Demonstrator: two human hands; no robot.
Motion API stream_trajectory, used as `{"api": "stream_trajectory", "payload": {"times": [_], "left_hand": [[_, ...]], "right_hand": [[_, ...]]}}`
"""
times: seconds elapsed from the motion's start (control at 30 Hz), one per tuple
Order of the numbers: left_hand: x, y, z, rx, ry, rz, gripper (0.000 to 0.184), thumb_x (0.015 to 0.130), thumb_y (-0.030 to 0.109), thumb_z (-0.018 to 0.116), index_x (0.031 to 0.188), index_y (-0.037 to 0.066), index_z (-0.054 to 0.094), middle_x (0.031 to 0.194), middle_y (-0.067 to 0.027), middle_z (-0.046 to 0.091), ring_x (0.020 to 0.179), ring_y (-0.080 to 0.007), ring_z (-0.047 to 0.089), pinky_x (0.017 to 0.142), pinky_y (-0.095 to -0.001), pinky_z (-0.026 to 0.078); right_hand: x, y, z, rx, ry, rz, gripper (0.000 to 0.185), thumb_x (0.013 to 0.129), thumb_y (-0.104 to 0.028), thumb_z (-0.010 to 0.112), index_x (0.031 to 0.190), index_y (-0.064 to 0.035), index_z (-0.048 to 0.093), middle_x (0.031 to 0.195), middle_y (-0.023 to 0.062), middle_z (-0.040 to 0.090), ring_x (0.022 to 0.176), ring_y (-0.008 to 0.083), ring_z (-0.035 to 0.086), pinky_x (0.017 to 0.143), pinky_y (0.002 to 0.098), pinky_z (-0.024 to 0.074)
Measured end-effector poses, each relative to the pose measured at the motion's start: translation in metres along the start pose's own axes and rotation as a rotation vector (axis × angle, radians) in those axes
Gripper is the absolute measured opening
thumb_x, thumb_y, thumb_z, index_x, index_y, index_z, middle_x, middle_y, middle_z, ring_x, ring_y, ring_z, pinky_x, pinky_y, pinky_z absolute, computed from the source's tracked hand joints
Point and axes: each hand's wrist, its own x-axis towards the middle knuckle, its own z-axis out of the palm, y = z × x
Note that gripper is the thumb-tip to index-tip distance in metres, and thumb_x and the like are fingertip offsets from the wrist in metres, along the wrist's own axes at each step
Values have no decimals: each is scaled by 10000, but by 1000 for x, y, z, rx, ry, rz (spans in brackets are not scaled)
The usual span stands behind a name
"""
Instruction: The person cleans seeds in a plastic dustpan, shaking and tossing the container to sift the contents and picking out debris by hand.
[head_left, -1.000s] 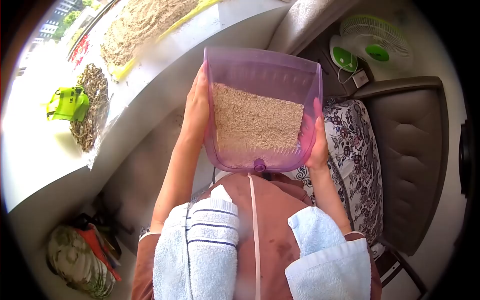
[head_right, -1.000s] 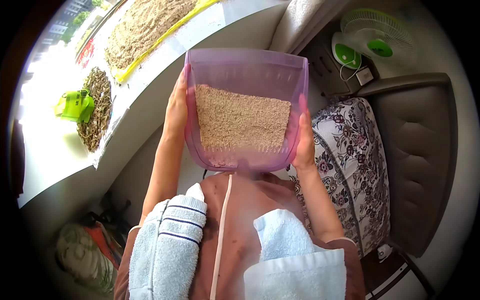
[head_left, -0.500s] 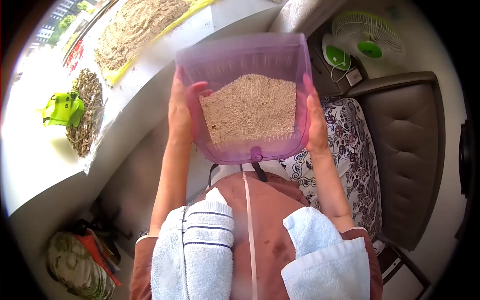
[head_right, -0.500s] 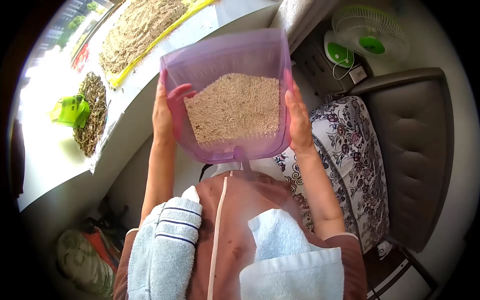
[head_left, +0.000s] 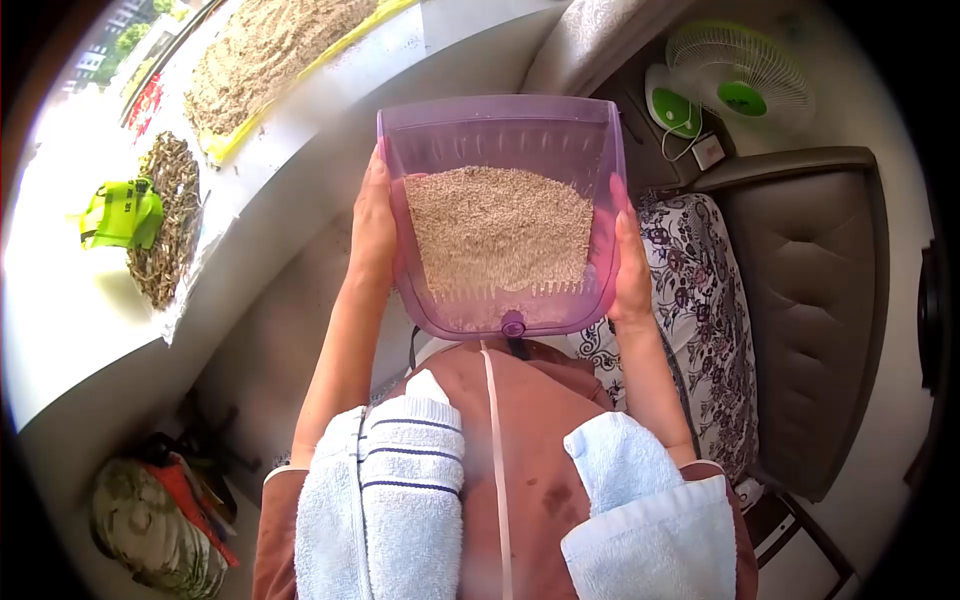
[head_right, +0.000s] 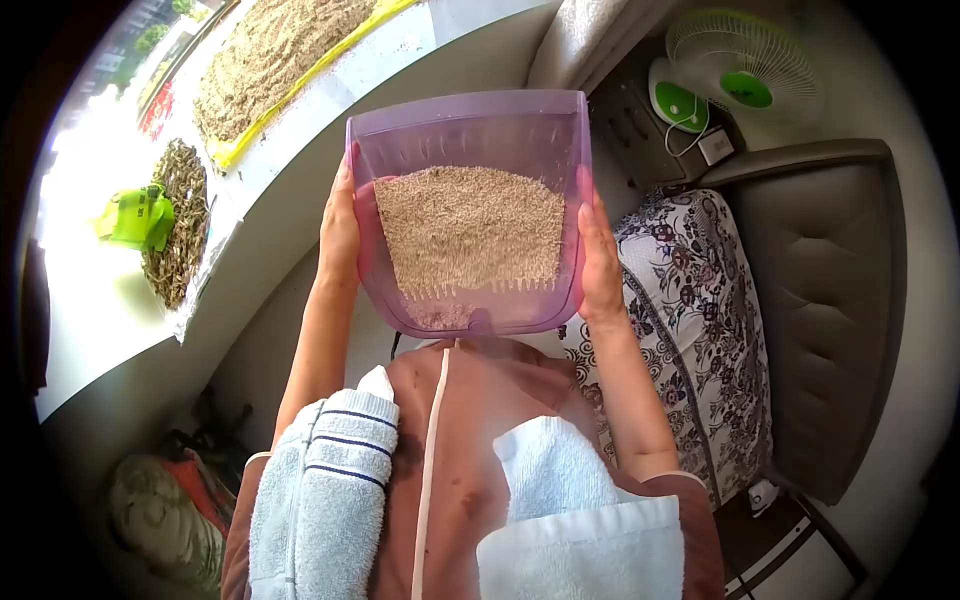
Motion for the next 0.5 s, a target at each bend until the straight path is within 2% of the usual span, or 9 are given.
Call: {"api": "stream_trajectory", "payload": {"times": [0.13, 0.17, 0.23, 0.3, 0.33, 0.37, 0.43, 0.47, 0.5], "left_hand": [[-16, 60, 23, -184, -6, -29, 529, 1007, 461, 311, 1298, 51, 478, 1049, -160, 644, 943, -231, 635, 863, -327, 494], [-22, 76, 19, -164, -88, 62, 549, 1025, 410, 295, 1515, 198, 168, 1245, -207, 549, 1093, -280, 579, 930, -383, 479], [-31, 88, 18, -224, -178, 342, 562, 1024, 417, 283, 1520, 202, 129, 1273, -207, 537, 1116, -296, 568, 955, -407, 462], [-17, 63, 11, -70, -100, 435, 567, 1024, 417, 278, 1521, 192, 122, 1303, -213, 519, 1151, -296, 549, 971, -411, 442], [-4, 40, 3, 55, -51, 508, 568, 1024, 415, 276, 1521, 190, 120, 1312, -217, 513, 1159, -296, 545, 971, -409, 441], [5, 35, 4, 176, 6, 585, 568, 1024, 413, 274, 1521, 187, 117, 1320, -220, 506, 1166, -296, 541, 971, -407, 439], [4, 24, -8, 20, -19, 298, 545, 1026, 376, 291, 1499, 121, 197, 1325, -168, 497, 1128, -245, 543, 960, -376, 444], [0, 24, -12, -58, -27, 157, 537, 1027, 358, 300, 1488, 88, 237, 1328, -141, 492, 1109, -220, 544, 954, -360, 447], [-1, 25, -15, -136, -35, 31, 532, 1028, 340, 308, 1476, 55, 277, 1330, -115, 488, 1090, -194, 545, 948, -345, 449]], "right_hand": [[0, -58, 24, 36, 28, -77, 544, 1006, -263, 376, 1475, -16, 250, 1494, 120, 328, 1380, 197, 302, 1139, 335, 222], [-1, -67, 28, 68, -51, -170, 556, 1002, -262, 386, 1479, -19, 237, 1480, 119, 347, 1369, 204, 319, 1135, 342, 231], [-2, -86, 35, 153, -227, -345, 582, 993, -260, 405, 1488, -25, 210, 1453, 116, 384, 1345, 217, 354, 1126, 356, 248], [7, -44, 26, 88, -37, -313, 571, 996, -257, 396, 1486, -26, 217, 1454, 117, 381, 1341, 214, 360, 1124, 356, 248], [9, -20, 13, -17, -6, -238, 655, 973, -377, 438, 1512, -126, 165, 1461, 154, 358, 1353, 275, 348, 1125, 408, 262], [14, -13, 11, -10, -23, -237, 650, 974, -380, 436, 1511, -124, 172, 1464, 155, 355, 1352, 272, 348, 1125, 403, 261], [2, 2, 10, 5, -34, -181, 642, 975, -384, 433, 1508, -122, 188, 1468, 155, 350, 1350, 266, 350, 1124, 392, 258], [1, -5, 27, 162, -50, -120, 630, 969, -327, 462, 1504, -120, 200, 1466, 158, 350, 1345, 262, 356, 1124, 390, 261], [3, 0, 26, 75, -45, -79, 626, 958, -283, 476, 1496, -93, 220, 1484, 142, 326, 1366, 243, 317, 1131, 375, 239]]}}
